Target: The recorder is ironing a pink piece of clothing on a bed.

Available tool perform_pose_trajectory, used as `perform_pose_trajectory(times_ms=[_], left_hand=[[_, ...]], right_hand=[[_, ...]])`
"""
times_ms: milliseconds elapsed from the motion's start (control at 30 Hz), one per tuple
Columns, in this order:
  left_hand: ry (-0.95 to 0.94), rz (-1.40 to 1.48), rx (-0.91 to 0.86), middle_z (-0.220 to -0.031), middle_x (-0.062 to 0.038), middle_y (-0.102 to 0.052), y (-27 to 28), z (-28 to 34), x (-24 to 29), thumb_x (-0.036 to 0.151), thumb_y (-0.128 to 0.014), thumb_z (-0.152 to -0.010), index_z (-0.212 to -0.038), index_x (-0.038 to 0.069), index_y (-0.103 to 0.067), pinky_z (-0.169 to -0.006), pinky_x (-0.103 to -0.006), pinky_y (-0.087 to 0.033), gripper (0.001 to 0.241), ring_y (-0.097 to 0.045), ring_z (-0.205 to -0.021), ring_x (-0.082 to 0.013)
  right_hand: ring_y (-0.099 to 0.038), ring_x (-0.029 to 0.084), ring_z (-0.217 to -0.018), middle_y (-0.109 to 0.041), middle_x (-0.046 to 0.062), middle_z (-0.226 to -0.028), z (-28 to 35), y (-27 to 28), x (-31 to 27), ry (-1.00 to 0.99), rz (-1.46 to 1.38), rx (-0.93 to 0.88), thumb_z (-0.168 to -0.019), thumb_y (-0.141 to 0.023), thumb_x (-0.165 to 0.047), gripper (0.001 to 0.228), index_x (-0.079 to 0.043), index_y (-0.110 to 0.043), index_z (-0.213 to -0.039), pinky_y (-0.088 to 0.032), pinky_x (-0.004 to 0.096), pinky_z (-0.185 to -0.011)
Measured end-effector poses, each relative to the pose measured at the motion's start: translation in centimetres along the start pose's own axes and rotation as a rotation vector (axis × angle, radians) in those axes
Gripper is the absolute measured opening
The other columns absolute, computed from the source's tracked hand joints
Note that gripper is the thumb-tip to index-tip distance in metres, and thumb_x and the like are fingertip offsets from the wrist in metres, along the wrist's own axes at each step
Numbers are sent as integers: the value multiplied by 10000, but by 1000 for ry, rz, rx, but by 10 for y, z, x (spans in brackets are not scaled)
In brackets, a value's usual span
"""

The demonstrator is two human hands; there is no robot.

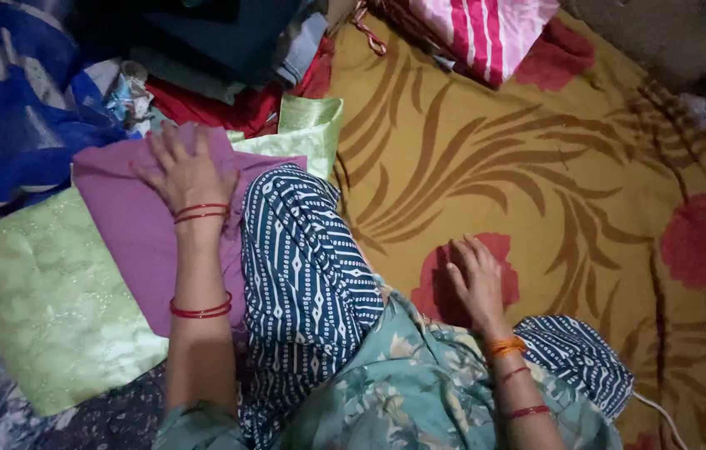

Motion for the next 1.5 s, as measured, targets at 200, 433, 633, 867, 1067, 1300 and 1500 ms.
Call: perform_pose_trajectory(times_ms=[200,433,633,867,1067,1300,1500], left_hand=[[267,258,-399,-1056,-222,-735,-37,10,-43,76,-625,-956,-1267,143,-680,-832,-567,-538,322,-697,-988,-445],[25,711,213,-1130,-132,-761,153,-14,11,-112,-591,-966,-1259,112,-688,-829,-446,-568,381,-745,-979,-351],[-117,944,47,-879,-98,-726,203,3,154,-98,-607,-859,-1218,146,-747,-680,-412,-546,456,-676,-665,-285],[-410,1290,-97,-1209,-106,-726,226,86,256,1,-548,-858,-1329,117,-630,-922,-424,-543,492,-712,-1022,-304],[-391,1244,-275,-1399,-96,-589,221,102,209,173,-667,-953,-1421,174,-563,-1249,-664,-190,479,-593,-1254,-316],[-388,614,-132,-1598,-227,-317,188,120,136,403,-830,-618,-1519,164,-411,-1145,-655,-222,1022,-321,-1463,-403],[-243,661,-14,-1443,-117,-608,133,109,97,-119,-624,-700,-1345,99,-622,-1189,-506,-389,681,-532,-1419,-322]], right_hand=[[-473,372,-1392,-521,169,-1495,-7,-3,-17,30,-45,28,-979,-628,-286,479,-99,-571,-1416,-372,490,-1127],[-474,369,-1396,-508,165,-1523,-26,7,-62,-3,-249,-9,-971,-656,-256,484,-84,-564,-1414,-370,457,-1164],[-468,243,-1436,-491,74,-1529,-51,14,-126,-217,-176,-256,-878,-721,-452,758,-93,-455,-1491,-380,357,-1187],[-466,113,-1400,-456,-27,-1513,-22,34,-205,-644,619,-737,-769,-747,-716,1095,-140,-304,-1588,-394,257,-1166],[-524,216,-1334,-504,117,-1524,-27,86,-271,-282,2743,-915,-905,-681,-476,736,-119,-467,-1512,-374,369,-1142],[-561,170,-1355,-584,40,-1455,-74,165,-112,307,4359,-942,-1092,-546,-282,430,-67,-504,-1463,-415,390,-1218],[-560,181,-1360,-612,52,-1442,-32,277,-64,-346,4261,-1497,-1189,-536,-333,394,-47,-553,-1460,-387,373,-1226]])
Point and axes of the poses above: each hand's wrist, its own z-axis away from the middle knuckle, its own y-axis out of the back of the hand, x = y × z, the point moved 9 cm from there along -z, towards the middle knuckle
